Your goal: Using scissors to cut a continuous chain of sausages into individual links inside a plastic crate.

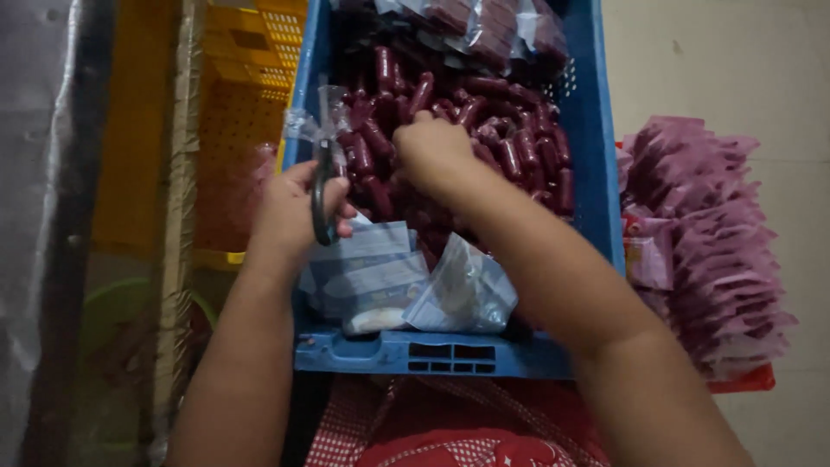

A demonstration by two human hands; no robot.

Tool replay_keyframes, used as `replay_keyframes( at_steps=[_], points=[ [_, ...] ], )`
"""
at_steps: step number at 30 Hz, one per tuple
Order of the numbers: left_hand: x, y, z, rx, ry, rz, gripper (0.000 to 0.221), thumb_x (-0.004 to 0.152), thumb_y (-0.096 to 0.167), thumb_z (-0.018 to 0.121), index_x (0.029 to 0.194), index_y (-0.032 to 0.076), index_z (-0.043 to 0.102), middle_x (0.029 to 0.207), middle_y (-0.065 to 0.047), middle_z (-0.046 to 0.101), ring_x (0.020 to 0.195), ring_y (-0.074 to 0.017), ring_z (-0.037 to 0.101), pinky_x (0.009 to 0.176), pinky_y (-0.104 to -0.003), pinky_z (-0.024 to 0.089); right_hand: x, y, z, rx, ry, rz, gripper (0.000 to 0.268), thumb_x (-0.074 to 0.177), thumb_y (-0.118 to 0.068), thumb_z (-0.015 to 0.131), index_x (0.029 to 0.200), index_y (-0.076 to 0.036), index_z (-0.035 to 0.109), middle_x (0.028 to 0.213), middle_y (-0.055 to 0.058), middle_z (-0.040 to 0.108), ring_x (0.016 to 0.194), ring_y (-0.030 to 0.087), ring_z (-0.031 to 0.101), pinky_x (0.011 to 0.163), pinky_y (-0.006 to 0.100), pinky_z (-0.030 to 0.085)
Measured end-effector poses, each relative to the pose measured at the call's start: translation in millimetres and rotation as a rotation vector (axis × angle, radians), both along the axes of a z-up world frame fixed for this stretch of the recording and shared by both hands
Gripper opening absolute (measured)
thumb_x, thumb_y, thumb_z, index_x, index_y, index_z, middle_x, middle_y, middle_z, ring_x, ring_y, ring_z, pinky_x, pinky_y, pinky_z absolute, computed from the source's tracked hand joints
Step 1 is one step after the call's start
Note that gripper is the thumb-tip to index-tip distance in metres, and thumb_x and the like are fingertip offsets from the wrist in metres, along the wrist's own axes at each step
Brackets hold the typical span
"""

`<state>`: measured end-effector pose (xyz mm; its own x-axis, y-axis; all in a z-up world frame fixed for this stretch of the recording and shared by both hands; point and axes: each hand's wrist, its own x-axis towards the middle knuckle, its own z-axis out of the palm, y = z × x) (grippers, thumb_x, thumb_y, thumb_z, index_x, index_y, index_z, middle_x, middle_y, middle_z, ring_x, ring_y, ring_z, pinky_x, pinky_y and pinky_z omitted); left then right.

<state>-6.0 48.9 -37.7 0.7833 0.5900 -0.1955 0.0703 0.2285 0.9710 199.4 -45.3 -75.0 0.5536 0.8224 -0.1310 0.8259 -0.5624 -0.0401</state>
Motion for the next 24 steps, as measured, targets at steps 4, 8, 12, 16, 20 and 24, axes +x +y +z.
replay_keyframes(
  at_steps=[4,8,12,16,20,24],
  points=[
    [-4.8,-5.9,9.5,-0.046,0.002,-0.068,0.022,0.093,0.01,0.068,0.11,-0.002,0.063,0.063,-0.023,0.067,0.045,-0.0277,0.07,0.04,-0.033,0.057,-9.4,20.2,-12.5,-0.114,0.101,0.002,0.055,0.075,-0.04,0.091,0.115,-0.007,0.076,0.119,0.022,0.059,0.101,0.047,0.066,0.084,0.065,0.054],
    [-10.7,-7.3,12.3,-0.1,0.06,-0.155,0.019,0.09,0.008,0.068,0.105,-0.002,0.066,0.063,-0.022,0.067,0.047,-0.0266,0.07,0.042,-0.035,0.058,-11.9,11.3,21.5,-0.144,0.249,-0.06,0.059,0.074,-0.053,0.087,0.117,-0.014,0.075,0.114,0.015,0.067,0.106,0.04,0.069,0.086,0.064,0.055],
    [-13.7,-7.0,12.8,-0.081,0.091,-0.26,0.013,0.087,0.007,0.069,0.092,-0.004,0.067,0.06,-0.022,0.065,0.044,-0.0295,0.069,0.038,-0.038,0.055,11.0,-10.4,47.6,0.011,0.388,-0.087,0.038,0.075,-0.035,0.08,0.109,-0.018,0.079,0.109,0.01,0.077,0.114,0.036,0.069,0.094,0.052,0.056],
    [-12.9,-3.4,12.1,-0.122,0.082,-0.385,0.012,0.088,0.007,0.069,0.092,-0.004,0.065,0.061,-0.026,0.067,0.044,-0.0313,0.069,0.038,-0.038,0.053,41.3,-27.7,70.9,0.051,0.35,-0.062,0.036,0.076,-0.032,0.076,0.103,-0.008,0.078,0.102,0.018,0.077,0.11,0.043,0.069,0.091,0.053,0.055],
    [-9.4,-5.0,19.8,-0.107,0.137,-0.513,0.009,0.089,0.005,0.068,0.09,-0.004,0.068,0.064,-0.028,0.07,0.045,-0.0348,0.071,0.042,-0.037,0.054,40.7,-34.1,81.3,0.108,0.374,-0.121,0.031,0.075,-0.032,0.076,0.102,-0.018,0.08,0.094,0.009,0.078,0.102,0.036,0.072,0.086,0.047,0.057],
    [3.2,-8.7,4.3,-0.114,0.072,-0.504,0.008,0.089,0.004,0.067,0.091,-0.003,0.065,0.066,-0.027,0.07,0.046,-0.0329,0.07,0.043,-0.037,0.054,25.4,-37.6,93.6,0.098,0.357,-0.116,0.032,0.077,-0.028,0.077,0.107,-0.018,0.079,0.097,0.011,0.077,0.104,0.038,0.071,0.085,0.05,0.057]
  ],
)
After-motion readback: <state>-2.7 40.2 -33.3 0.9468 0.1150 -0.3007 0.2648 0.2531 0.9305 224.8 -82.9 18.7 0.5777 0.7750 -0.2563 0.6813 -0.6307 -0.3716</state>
